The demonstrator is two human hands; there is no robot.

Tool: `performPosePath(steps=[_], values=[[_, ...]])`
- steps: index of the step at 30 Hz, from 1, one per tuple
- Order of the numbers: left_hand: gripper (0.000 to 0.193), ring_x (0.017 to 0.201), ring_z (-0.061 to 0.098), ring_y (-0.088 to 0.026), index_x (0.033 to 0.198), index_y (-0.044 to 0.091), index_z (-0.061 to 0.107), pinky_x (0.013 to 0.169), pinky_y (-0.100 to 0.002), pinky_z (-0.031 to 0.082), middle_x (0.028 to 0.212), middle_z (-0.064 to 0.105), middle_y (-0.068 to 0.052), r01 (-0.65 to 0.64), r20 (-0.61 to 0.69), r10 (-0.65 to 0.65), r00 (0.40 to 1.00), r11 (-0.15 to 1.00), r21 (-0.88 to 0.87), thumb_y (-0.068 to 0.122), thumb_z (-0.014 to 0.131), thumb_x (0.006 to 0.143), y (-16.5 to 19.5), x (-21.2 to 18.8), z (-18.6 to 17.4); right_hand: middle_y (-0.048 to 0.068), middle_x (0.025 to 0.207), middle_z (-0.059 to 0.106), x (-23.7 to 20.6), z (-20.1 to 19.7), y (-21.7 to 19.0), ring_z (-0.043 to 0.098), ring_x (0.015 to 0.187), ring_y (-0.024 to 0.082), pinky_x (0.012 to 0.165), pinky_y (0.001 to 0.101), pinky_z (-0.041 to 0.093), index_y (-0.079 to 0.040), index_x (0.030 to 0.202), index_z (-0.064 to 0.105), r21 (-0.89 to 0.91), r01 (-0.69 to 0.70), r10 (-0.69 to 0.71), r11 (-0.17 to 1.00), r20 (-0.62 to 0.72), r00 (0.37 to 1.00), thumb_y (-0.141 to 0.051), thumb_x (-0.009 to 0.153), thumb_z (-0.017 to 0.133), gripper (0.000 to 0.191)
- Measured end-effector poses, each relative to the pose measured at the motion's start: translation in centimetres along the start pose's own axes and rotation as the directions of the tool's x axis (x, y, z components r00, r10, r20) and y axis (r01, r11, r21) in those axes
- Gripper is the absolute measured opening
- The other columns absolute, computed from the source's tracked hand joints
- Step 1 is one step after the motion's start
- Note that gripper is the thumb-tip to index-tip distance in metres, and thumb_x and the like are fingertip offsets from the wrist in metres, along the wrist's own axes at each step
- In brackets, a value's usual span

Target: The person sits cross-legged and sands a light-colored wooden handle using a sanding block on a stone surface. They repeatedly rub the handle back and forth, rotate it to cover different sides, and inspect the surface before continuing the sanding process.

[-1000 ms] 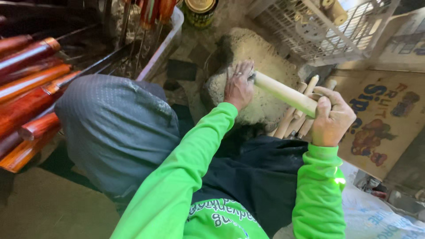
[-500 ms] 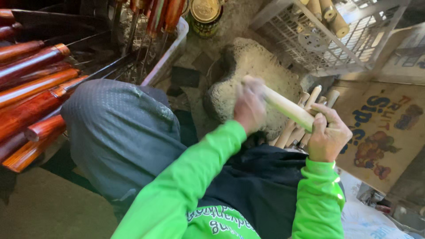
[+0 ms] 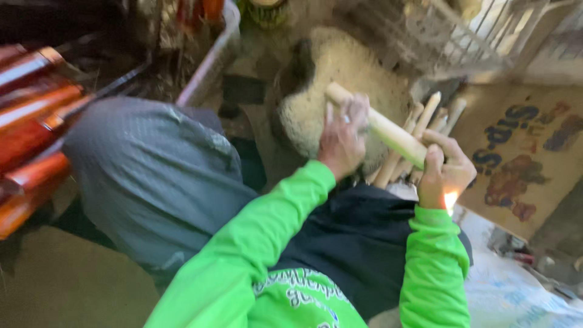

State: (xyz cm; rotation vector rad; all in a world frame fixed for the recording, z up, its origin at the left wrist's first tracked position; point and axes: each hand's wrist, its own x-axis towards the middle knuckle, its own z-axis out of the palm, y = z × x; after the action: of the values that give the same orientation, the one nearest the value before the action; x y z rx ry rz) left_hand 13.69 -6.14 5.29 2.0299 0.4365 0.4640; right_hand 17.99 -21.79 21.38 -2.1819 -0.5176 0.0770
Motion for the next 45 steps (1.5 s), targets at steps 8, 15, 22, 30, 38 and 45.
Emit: performPosePath(steps=[8, 15, 22, 30, 38, 45], values=[[0.04, 0.141, 0.05, -0.037, 0.139, 0.009, 0.058, 0.126, -0.059, 0.027, 0.145, 0.058, -0.014, 0.217, 0.058, -0.226, 0.972, 0.968, 0.129, 0.022, 0.054, 0.101, -0.5, 1.7, -0.8, 0.006, 0.093, 0.071, -0.3, -0.3, -0.5, 0.063, 0.075, 0.009, 0.066, 0.0243, 0.056, 0.003, 0.114, 0.075, -0.041, -0.167, 0.167, 0.985, 0.007, 0.986, -0.005, 0.102, 0.056, 0.024], [0.047, 0.134, 0.051, -0.039, 0.132, 0.007, 0.058, 0.118, -0.06, 0.028, 0.139, 0.061, -0.016, 0.011, -0.022, -0.009, 1.0, 0.997, 0.079, 0.015, 0.054, 0.087, 0.9, 0.0, -1.8, 0.008, 0.074, 0.062, -0.6, -0.2, -1.6, 0.055, 0.066, 0.011, 0.063, 0.0271, 0.046, 0.001, 0.113, 0.079, -0.283, -0.029, 0.035, 0.959, 0.016, 0.999, -0.004, 0.104, 0.06, 0.021], [0.039, 0.134, 0.052, -0.04, 0.134, 0.005, 0.056, 0.118, -0.06, 0.033, 0.135, 0.059, -0.018, 0.103, 0.015, -0.104, 0.994, 0.993, 0.061, 0.019, 0.054, 0.098, 1.3, 0.8, -1.9, 0.006, 0.068, 0.06, -0.5, -0.1, -2.1, 0.052, 0.06, 0.008, 0.059, 0.026, 0.044, 0.0, 0.109, 0.078, -0.247, -0.044, 0.042, 0.968, -0.013, 0.999, -0.005, 0.102, 0.062, 0.018], [0.045, 0.136, 0.053, -0.038, 0.139, 0.007, 0.056, 0.121, -0.059, 0.031, 0.139, 0.059, -0.018, 0.126, -0.002, -0.126, 0.992, 0.986, 0.112, 0.015, 0.058, 0.095, -0.2, 1.4, -1.9, 0.005, 0.075, 0.065, -0.6, 0.0, -1.7, 0.056, 0.064, 0.006, 0.061, 0.025, 0.046, -0.002, 0.11, 0.077, -0.191, -0.028, 0.027, 0.981, -0.007, 1.0, -0.006, 0.103, 0.06, 0.018], [0.059, 0.138, 0.046, -0.041, 0.145, -0.002, 0.052, 0.118, -0.061, 0.024, 0.145, 0.054, -0.022, -0.064, -0.059, 0.061, 0.996, 0.997, -0.051, 0.016, 0.06, 0.09, 2.9, -1.1, -1.7, 0.008, 0.07, 0.061, -0.9, -0.1, -1.5, 0.054, 0.063, 0.009, 0.061, 0.0271, 0.045, -0.002, 0.11, 0.078, -0.281, -0.047, 0.051, 0.958, 0.007, 0.999, -0.009, 0.102, 0.061, 0.02], [0.046, 0.14, 0.047, -0.037, 0.142, 0.004, 0.053, 0.122, -0.063, 0.024, 0.145, 0.055, -0.017, 0.092, -0.047, -0.086, 0.995, 0.984, 0.156, 0.017, 0.058, 0.098, 0.1, 1.4, -1.7, 0.011, 0.071, 0.064, -0.8, -0.3, -1.5, 0.057, 0.06, 0.012, 0.062, 0.0291, 0.047, -0.002, 0.108, 0.078, -0.295, 0.003, 0.0, 0.956, 0.012, 1.0, -0.01, 0.102, 0.062, 0.02]])
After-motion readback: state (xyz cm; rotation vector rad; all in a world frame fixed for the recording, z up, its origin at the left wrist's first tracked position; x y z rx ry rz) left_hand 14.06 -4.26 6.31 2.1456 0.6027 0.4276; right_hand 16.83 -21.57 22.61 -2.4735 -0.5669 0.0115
